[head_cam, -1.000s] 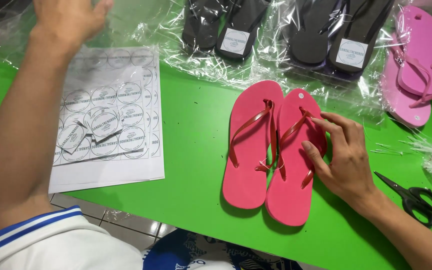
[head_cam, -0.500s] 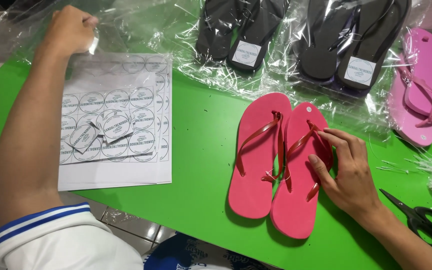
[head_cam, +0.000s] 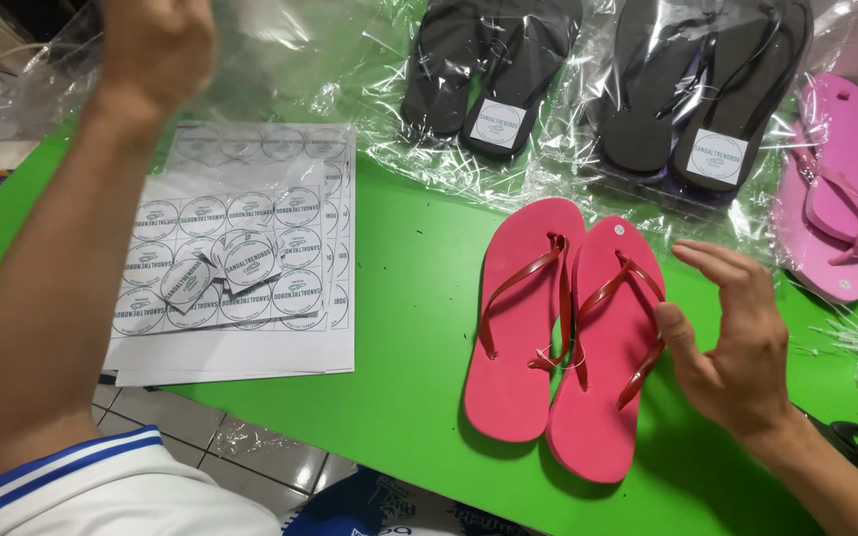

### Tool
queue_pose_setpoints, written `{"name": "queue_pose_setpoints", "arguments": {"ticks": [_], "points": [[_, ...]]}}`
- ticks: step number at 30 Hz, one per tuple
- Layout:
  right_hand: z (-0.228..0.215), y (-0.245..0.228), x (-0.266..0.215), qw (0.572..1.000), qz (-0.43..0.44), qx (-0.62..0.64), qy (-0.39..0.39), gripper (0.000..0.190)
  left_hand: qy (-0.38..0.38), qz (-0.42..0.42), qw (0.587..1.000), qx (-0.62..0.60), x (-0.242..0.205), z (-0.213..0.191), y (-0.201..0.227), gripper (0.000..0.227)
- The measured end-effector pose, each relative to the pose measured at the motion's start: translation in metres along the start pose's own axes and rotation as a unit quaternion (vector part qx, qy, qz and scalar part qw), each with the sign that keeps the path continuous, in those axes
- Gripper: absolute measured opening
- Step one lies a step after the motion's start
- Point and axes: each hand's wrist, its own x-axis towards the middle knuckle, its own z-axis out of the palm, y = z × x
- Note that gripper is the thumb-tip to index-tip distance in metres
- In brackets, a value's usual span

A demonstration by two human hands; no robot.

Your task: The person trims excess material from the straps of pink flip-flops using scissors. They then place the flip-flops into a clear plastic bag, apply a sticker to the packaging, and set the bag aside. The person repeats the trimming process on a second pair of pink flip-flops.

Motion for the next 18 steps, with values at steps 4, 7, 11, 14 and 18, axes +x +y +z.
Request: {"name": "queue_pose_setpoints", "arguments": {"ticks": [4,7,11,14,18], "points": [[-0.012,-0.004,0.03,0.887,0.199,0.413,-0.055,0.09,-0.008,0.223,0.974,-0.038,0.001,0.033,0.087,0.028],[-0.017,0.012,0.038,0.779,0.27,0.566,-0.017,0.099,-0.088,0.396,0.914,0.005,-0.01,0.075,0.127,0.036],[-0.042,-0.003,0.045,0.769,0.331,0.545,-0.046,0.115,-0.192,0.492,0.846,0.079,-0.026,0.104,0.142,0.065],[-0.041,-0.005,0.004,0.735,0.366,0.569,-0.058,0.119,-0.201,0.5,0.84,0.063,-0.028,0.112,0.129,0.067],[-0.047,-0.021,-0.014,0.71,0.519,0.463,-0.107,0.095,-0.193,0.494,0.842,0.096,-0.02,0.117,0.121,0.057]]}}
